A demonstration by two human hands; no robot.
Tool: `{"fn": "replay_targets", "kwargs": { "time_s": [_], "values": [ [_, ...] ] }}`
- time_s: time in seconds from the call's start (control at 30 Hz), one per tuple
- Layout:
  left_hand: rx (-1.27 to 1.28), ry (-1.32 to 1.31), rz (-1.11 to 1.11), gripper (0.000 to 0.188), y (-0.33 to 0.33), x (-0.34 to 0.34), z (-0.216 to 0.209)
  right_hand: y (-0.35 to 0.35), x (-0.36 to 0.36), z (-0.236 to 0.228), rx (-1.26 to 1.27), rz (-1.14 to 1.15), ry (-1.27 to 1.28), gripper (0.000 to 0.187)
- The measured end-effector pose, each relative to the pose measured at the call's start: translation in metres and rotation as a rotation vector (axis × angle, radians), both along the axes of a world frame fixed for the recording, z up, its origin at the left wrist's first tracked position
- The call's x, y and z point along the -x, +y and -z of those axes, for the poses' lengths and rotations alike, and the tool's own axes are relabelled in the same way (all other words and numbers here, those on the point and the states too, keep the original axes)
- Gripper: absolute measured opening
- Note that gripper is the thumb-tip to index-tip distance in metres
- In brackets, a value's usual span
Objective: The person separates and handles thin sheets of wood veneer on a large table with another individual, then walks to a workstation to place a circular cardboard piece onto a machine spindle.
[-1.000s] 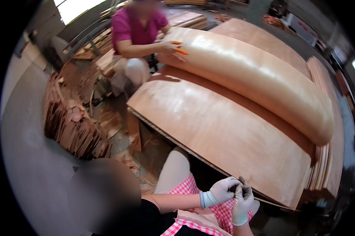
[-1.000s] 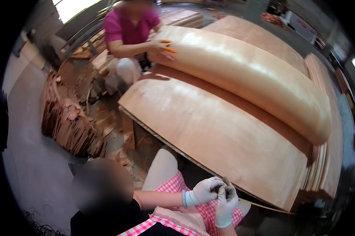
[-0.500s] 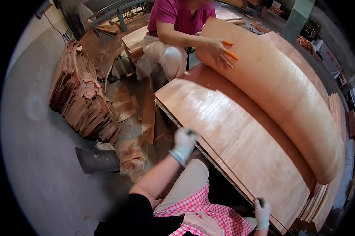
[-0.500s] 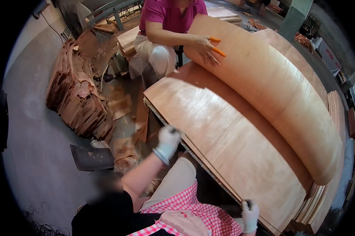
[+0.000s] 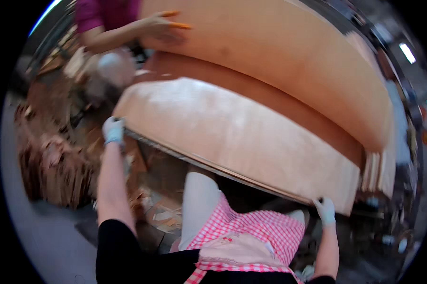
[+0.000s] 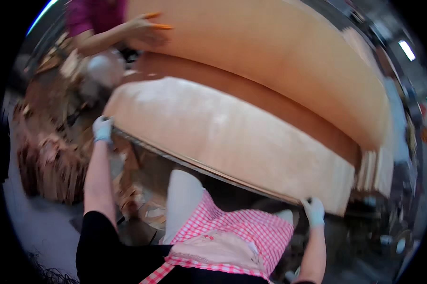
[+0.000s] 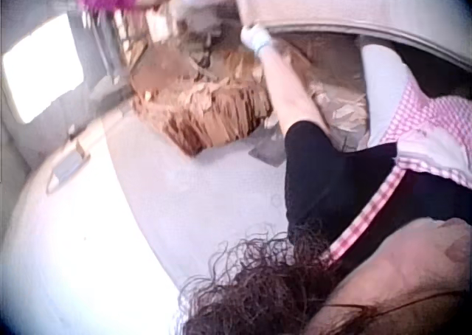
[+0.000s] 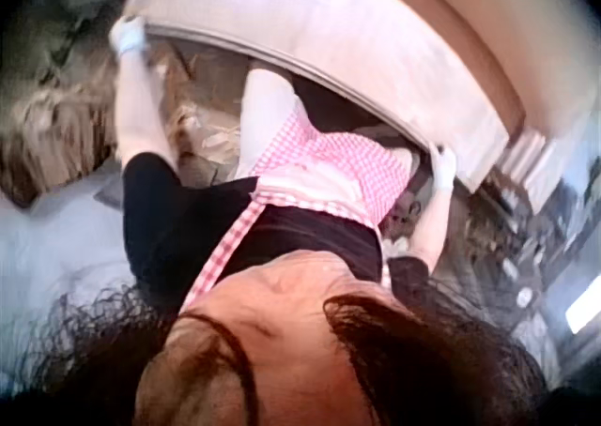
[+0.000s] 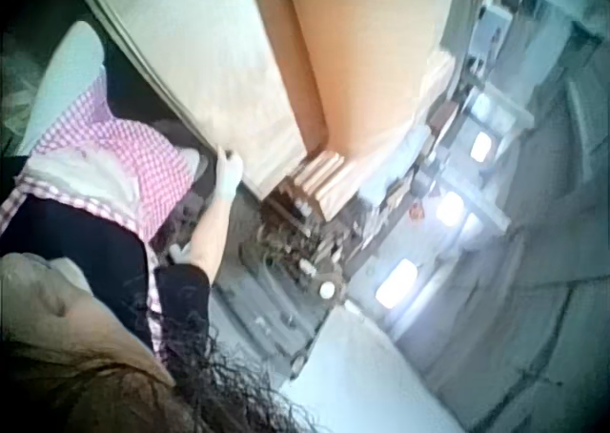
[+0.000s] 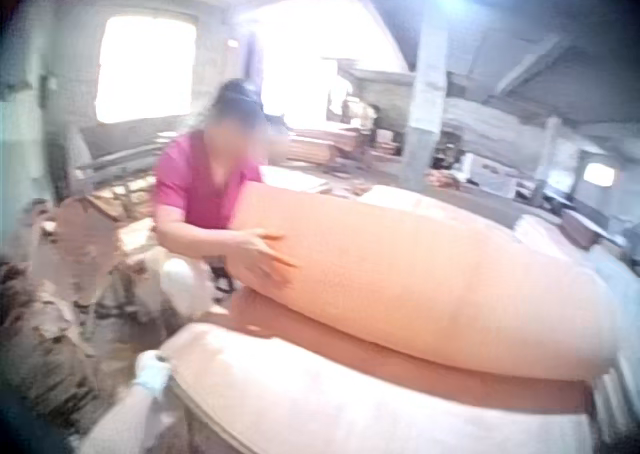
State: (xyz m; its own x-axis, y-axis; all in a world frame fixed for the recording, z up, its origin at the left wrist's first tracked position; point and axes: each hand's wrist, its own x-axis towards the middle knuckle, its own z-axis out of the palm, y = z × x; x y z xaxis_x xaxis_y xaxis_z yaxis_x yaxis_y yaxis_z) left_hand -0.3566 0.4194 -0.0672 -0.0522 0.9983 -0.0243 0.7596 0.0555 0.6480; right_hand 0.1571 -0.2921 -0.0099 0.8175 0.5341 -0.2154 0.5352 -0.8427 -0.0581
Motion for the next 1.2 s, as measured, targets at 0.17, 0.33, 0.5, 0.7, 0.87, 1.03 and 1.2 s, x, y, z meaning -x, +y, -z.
{"fn": "replay_targets", "kwargs": {
  "time_s": [0.17,0.33,0.5,0.7,0.87,1.03,1.2],
  "values": [
    [-0.028,0.477,-0.148,0.044,-0.037,-0.04,-0.05,0.026,-0.009,0.016,0.08,0.137,0.165,0.05],
    [-0.235,0.13,0.487,0.059,-0.175,-0.182,-0.016,0.048,0.002,-0.002,0.039,0.118,0.26,0.047],
    [-0.297,0.177,1.241,0.088,-0.437,-0.344,-0.03,0.049,0.004,0.004,0.005,0.069,0.227,0.048],
    [-0.177,0.373,1.241,0.091,-0.464,-0.367,-0.024,-0.026,-0.039,-0.005,-0.086,0.106,0.183,0.035],
    [-0.246,0.378,1.248,0.094,-0.467,-0.367,-0.014,-0.176,-0.125,-0.006,0.016,0.306,0.042,0.028],
    [-0.217,0.354,1.223,0.093,-0.473,-0.37,-0.015,-0.207,-0.15,0.023,-0.045,0.538,0.028,0.031],
    [-0.206,0.219,1.189,0.057,-0.479,-0.371,-0.025,-0.212,-0.135,0.04,-0.492,1.093,-0.215,0.033]
  ]
}}
